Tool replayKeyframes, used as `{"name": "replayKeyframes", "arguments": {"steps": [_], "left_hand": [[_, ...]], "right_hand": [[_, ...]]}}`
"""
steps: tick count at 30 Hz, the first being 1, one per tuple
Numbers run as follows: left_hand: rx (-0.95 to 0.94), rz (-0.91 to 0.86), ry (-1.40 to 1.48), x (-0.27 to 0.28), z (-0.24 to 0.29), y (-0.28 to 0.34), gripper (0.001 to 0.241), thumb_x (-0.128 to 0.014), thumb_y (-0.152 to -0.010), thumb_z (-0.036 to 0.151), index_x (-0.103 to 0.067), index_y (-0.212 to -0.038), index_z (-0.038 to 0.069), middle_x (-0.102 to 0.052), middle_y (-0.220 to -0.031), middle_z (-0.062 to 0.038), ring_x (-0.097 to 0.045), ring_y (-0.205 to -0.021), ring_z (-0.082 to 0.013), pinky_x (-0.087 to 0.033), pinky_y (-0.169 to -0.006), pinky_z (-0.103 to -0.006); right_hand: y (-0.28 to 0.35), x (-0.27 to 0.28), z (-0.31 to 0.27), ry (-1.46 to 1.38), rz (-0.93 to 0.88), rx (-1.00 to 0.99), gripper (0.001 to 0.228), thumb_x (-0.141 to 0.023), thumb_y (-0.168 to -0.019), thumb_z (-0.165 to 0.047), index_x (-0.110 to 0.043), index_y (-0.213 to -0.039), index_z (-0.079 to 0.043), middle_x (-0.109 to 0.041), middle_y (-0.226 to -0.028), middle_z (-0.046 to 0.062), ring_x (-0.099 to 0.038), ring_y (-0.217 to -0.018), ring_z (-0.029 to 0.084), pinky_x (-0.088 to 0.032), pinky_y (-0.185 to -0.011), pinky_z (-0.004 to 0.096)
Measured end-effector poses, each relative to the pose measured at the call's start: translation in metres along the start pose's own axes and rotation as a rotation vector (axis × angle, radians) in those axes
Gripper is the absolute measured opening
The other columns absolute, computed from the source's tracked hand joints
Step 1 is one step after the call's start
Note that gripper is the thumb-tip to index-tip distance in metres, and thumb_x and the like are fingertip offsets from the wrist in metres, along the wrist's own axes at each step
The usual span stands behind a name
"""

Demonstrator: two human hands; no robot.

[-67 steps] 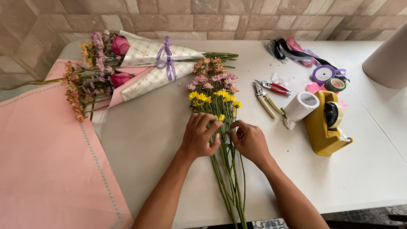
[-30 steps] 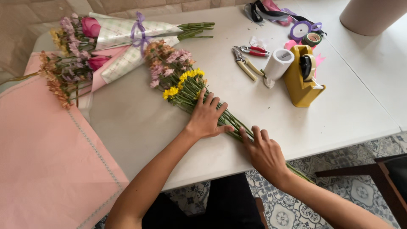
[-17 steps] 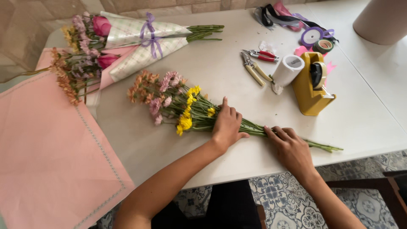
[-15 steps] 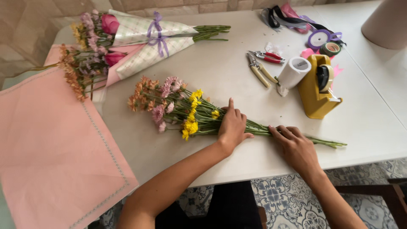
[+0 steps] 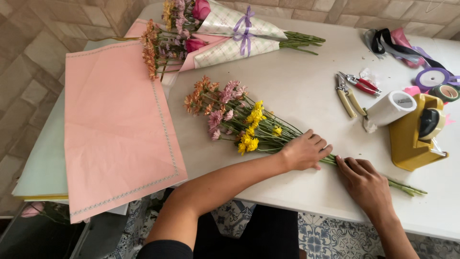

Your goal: The person gathers different flowers from containers and a table, arranges them into a bunch by hand, and secures the stems with tape.

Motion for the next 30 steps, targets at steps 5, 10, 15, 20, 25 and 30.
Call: {"name": "replayKeyframes", "arguments": {"steps": [5,10,15,20,25,30], "left_hand": [[-0.011,0.105,-0.007,-0.037,0.020,-0.023,0.024,-0.047,-0.100,0.020,-0.067,-0.114,0.017,-0.070,-0.106,-0.008,-0.068,-0.092,-0.0291,-0.050,-0.077,-0.0432],[0.018,0.134,0.067,-0.048,0.009,-0.037,0.021,-0.047,-0.099,0.026,-0.065,-0.102,0.016,-0.072,-0.089,-0.009,-0.071,-0.070,-0.0303,-0.051,-0.058,-0.0440],[-0.083,0.052,0.004,-0.059,0.009,-0.036,0.027,-0.035,-0.100,0.022,-0.055,-0.113,0.009,-0.070,-0.083,-0.008,-0.075,-0.072,-0.0281,-0.059,-0.066,-0.0525],[-0.022,0.010,-0.025,-0.048,-0.020,-0.036,0.028,-0.035,-0.099,0.018,-0.055,-0.115,0.010,-0.071,-0.082,-0.007,-0.074,-0.072,-0.0291,-0.059,-0.066,-0.0553],[0.027,0.018,-0.080,-0.005,-0.079,0.004,0.029,-0.035,-0.098,0.016,-0.059,-0.114,0.013,-0.074,-0.087,-0.005,-0.077,-0.078,-0.0282,-0.059,-0.068,-0.0542],[0.139,0.034,-0.245,0.011,-0.162,0.065,0.022,-0.040,-0.098,0.016,-0.059,-0.108,0.014,-0.071,-0.085,-0.008,-0.076,-0.071,-0.0307,-0.057,-0.063,-0.0512]], "right_hand": [[-0.001,0.001,-0.001,-0.015,0.040,0.033,0.040,-0.073,-0.095,-0.017,-0.072,-0.135,-0.021,-0.075,-0.121,-0.007,-0.070,-0.105,0.018,-0.059,-0.053,0.038],[0.003,0.001,0.001,-0.069,0.099,0.095,0.045,-0.074,-0.095,-0.015,-0.069,-0.141,-0.016,-0.075,-0.121,-0.001,-0.068,-0.098,0.022,-0.058,-0.057,0.039],[0.000,0.006,0.007,-0.229,0.265,0.065,0.044,-0.063,-0.093,-0.002,-0.078,-0.131,-0.020,-0.079,-0.108,0.010,-0.076,-0.103,0.032,-0.065,-0.073,0.041],[-0.021,0.006,0.003,-0.245,0.363,0.066,0.047,-0.063,-0.094,0.005,-0.079,-0.130,-0.019,-0.080,-0.110,0.009,-0.075,-0.102,0.031,-0.063,-0.074,0.039],[-0.075,0.013,-0.018,-0.261,0.445,0.063,0.049,-0.067,-0.090,0.009,-0.081,-0.128,-0.019,-0.080,-0.107,0.009,-0.075,-0.098,0.031,-0.062,-0.071,0.039],[-0.148,0.010,-0.058,-0.308,0.506,0.160,0.041,-0.066,-0.094,0.004,-0.081,-0.124,-0.021,-0.079,-0.102,0.005,-0.074,-0.099,0.028,-0.063,-0.071,0.036]]}}
Point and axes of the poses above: each hand's wrist, its own y-axis away from the middle knuckle, its own x-axis out of the back of the hand, z = x × y, the point moved 8 cm from there along -y, towards the middle knuckle
